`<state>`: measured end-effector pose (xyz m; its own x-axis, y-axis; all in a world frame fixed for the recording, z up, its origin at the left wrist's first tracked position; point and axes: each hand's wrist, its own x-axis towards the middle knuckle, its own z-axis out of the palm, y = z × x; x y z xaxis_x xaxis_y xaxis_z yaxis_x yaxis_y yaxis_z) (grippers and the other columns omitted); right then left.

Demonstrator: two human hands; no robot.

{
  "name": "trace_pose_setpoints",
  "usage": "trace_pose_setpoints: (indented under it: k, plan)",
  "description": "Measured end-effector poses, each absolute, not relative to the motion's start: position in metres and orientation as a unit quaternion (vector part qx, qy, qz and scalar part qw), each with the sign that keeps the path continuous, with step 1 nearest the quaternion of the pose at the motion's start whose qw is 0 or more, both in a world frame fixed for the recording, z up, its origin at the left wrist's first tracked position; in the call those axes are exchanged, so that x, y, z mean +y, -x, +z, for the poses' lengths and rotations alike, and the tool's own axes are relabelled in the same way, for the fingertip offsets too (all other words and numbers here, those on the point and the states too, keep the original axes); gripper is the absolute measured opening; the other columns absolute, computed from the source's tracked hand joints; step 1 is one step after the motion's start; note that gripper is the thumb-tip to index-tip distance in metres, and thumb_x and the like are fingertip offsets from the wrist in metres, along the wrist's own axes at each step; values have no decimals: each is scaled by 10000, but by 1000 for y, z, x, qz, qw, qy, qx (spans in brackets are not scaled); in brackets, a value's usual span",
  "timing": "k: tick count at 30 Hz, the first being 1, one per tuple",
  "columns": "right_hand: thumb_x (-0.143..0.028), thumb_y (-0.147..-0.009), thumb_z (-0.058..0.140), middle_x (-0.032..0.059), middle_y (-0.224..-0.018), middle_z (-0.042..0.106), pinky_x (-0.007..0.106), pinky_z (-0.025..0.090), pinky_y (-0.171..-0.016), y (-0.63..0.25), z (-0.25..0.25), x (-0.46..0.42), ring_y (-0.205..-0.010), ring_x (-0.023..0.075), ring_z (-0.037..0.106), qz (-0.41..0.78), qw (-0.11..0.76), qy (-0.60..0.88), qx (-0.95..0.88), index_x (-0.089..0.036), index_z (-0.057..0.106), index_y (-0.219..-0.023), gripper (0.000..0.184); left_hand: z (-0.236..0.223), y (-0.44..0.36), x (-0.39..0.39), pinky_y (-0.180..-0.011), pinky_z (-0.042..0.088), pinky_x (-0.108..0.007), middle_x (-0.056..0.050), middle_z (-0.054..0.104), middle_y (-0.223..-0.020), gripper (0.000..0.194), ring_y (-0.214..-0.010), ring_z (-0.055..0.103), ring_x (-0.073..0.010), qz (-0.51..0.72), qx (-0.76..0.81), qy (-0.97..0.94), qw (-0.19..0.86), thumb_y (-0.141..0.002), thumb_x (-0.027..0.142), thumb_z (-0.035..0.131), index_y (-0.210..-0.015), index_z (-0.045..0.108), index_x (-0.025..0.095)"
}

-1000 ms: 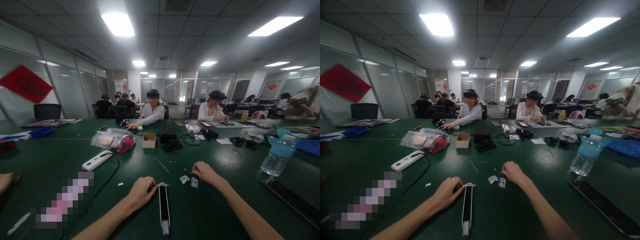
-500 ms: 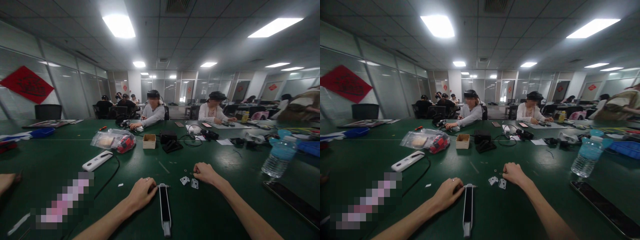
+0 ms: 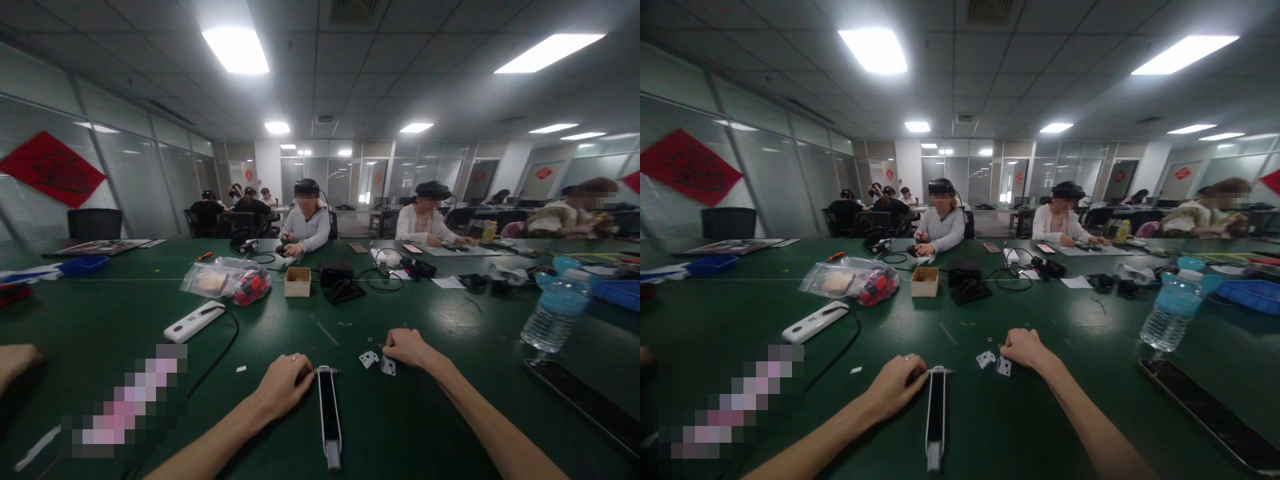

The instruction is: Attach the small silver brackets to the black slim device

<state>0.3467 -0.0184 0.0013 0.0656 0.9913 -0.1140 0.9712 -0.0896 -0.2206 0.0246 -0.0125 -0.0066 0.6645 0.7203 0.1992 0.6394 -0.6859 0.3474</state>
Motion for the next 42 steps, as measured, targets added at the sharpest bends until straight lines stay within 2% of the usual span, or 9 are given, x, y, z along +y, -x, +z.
trace_pose_setpoints:
  k: [4, 10, 13, 19, 23, 30, 35, 42]
  plan:
    - [-271, -767, 524, 45, -756, 667, 340, 370, -779, -344, 5, -22, -757, 196, 608, 123, 60, 715, -685, -175, 657, -685, 183, -10, -23, -11, -654, 385, -266, -20, 625, -808, 162, -716, 557, -162, 174, 371, -904, 124, -886, 293, 467, -867, 589, 187]
    - [-227, -759, 528, 49, -801, 654, 220, 383, -569, -344, 3, -25, -714, 159, 605, 151, 95, 702, -689, -158, 622, -750, 116, -13, -22, -10, -659, 380, -259, -11, 623, -811, 136, -718, 560, -155, 188, 363, -904, 126, -884, 279, 480, -872, 586, 193]
    - [-199, -745, 544, 45, -785, 646, 204, 376, -536, -346, 2, -25, -692, 148, 601, 160, 109, 699, -688, -152, 597, -754, 72, -11, -22, -10, -663, 381, -261, -12, 625, -818, 140, -721, 559, -156, 184, 363, -904, 128, -887, 279, 476, -882, 587, 194]
    - [-168, -748, 542, 48, -822, 621, 215, 389, -581, -342, 8, -27, -714, 144, 573, 134, 143, 691, -696, -157, 576, -776, 45, -11, -22, -10, -661, 379, -263, -15, 623, -817, 153, -722, 554, -157, 178, 365, -905, 126, -886, 284, 465, -882, 588, 192]
    - [-179, -764, 529, 41, -836, 597, 253, 422, -653, -324, 10, -33, -753, 156, 552, 83, 209, 649, -727, -168, 579, -802, 64, -12, -22, -12, -661, 377, -270, -14, 618, -801, 127, -715, 550, -159, 181, 361, -907, 121, -866, 262, 478, -874, 583, 190]
    - [-132, -779, 539, 39, -844, 597, 285, 450, -710, -263, 7, -55, -778, 161, 546, 89, 291, 541, -784, -175, 591, -835, 87, -9, -22, -14, -679, 396, -278, -9, 611, -825, 123, -736, 552, -166, 196, 361, -904, 119, -811, 226, 518, -916, 577, 202]
    - [-141, -774, 571, 25, -821, 600, 277, 458, -706, -230, 6, -69, -770, 154, 551, 143, 347, 503, -779, -172, 590, -816, 55, -6, -22, -19, -728, 434, -295, -37, 605, -928, 205, -824, 560, -187, 246, 347, -898, 109, -802, 237, 536, -1001, 567, 199]
    - [-180, -763, 594, 13, -792, 601, 267, 470, -689, -220, 1, -73, -738, 143, 569, 226, 391, 494, -743, -172, 581, -796, 36, -13, -27, -22, -759, 438, -292, -48, 634, -945, 193, -852, 577, -179, 297, 254, -918, 74, -823, 206, 573, -1016, 586, 209]
